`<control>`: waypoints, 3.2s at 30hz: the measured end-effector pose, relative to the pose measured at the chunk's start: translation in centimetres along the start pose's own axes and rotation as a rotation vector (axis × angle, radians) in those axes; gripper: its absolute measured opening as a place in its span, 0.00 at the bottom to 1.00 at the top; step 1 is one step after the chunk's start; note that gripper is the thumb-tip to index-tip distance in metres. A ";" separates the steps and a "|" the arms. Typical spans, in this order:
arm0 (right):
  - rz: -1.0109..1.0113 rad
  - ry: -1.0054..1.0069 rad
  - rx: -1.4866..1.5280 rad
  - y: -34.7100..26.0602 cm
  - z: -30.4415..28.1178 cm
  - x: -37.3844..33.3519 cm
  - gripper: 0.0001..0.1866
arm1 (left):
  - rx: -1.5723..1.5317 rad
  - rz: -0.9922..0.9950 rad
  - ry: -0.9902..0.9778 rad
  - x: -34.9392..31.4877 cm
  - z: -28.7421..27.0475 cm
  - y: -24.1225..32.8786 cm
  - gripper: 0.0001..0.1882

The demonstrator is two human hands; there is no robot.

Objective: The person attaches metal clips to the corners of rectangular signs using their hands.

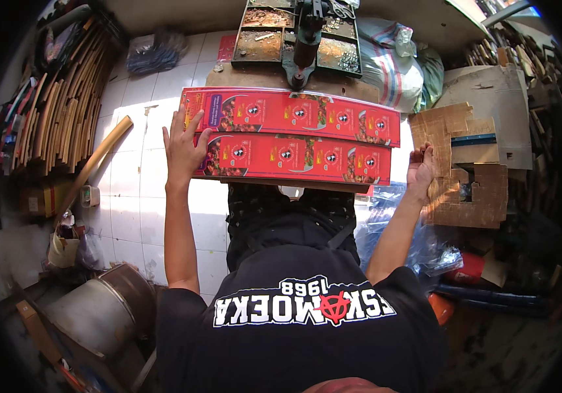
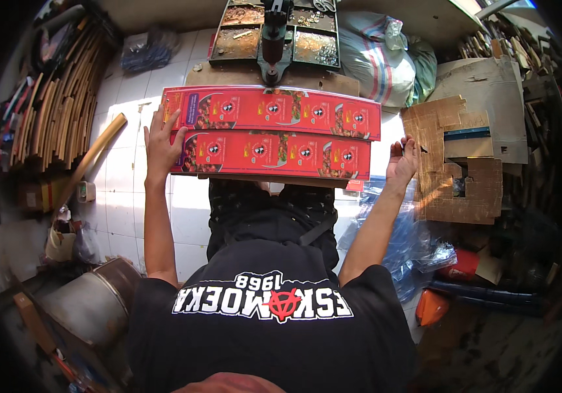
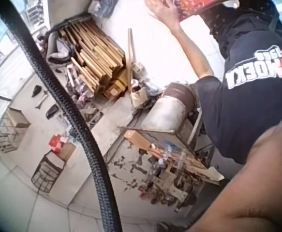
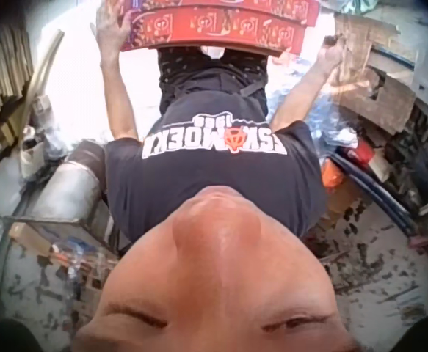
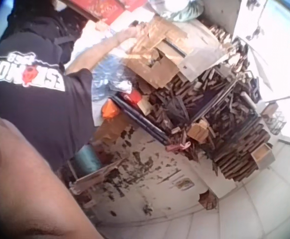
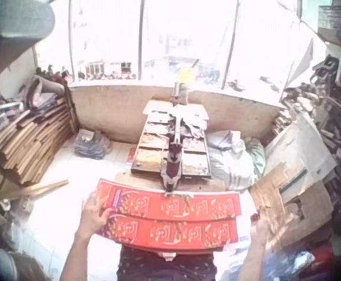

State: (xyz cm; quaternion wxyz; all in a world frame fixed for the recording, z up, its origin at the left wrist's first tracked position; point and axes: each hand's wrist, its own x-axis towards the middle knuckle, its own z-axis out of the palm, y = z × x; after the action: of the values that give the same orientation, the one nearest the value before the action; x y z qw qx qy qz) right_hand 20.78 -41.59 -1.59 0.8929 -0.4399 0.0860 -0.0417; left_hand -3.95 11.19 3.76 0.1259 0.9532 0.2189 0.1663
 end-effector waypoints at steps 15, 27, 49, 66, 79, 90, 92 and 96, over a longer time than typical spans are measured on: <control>-0.127 -0.158 -0.781 2.1 7.2 -2.8 0.15 | 0.145 -0.036 -0.077 1.3 2.1 1.1 0.31; -0.163 0.071 -1.520 1.9 1.5 -9.1 0.18 | -0.170 -0.499 0.100 -6.8 -0.1 -1.7 0.25; -0.186 0.070 -1.593 1.3 3.4 -9.7 0.13 | -0.815 -0.705 0.201 -5.1 -4.0 -3.5 0.15; 0.174 0.045 -0.879 -2.1 -0.8 -8.9 0.09 | -1.418 -0.820 -0.138 -7.4 -4.3 -5.8 0.28; 0.337 -0.081 -0.997 -5.4 -4.3 -10.2 0.11 | -1.968 -0.623 0.338 -4.4 -4.2 3.8 0.31; -0.234 -0.260 -0.837 -4.7 15.3 -11.3 0.12 | -2.277 -0.383 -0.063 -3.0 -4.2 15.0 0.27; -0.216 -0.422 -0.649 -3.5 20.2 -13.9 0.15 | -2.291 -0.352 -0.144 -3.1 -4.1 16.1 0.28; -0.167 -0.744 -0.450 -1.7 25.7 -17.1 0.16 | -2.323 -0.344 -0.285 -3.4 -5.1 16.7 0.31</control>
State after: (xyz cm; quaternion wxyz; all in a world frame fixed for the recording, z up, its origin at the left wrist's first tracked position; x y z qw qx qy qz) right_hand 8.89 -20.08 17.13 0.7387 -0.6138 -0.2703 0.0671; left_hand -2.47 -4.04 12.78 0.9609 0.2352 0.0457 0.1387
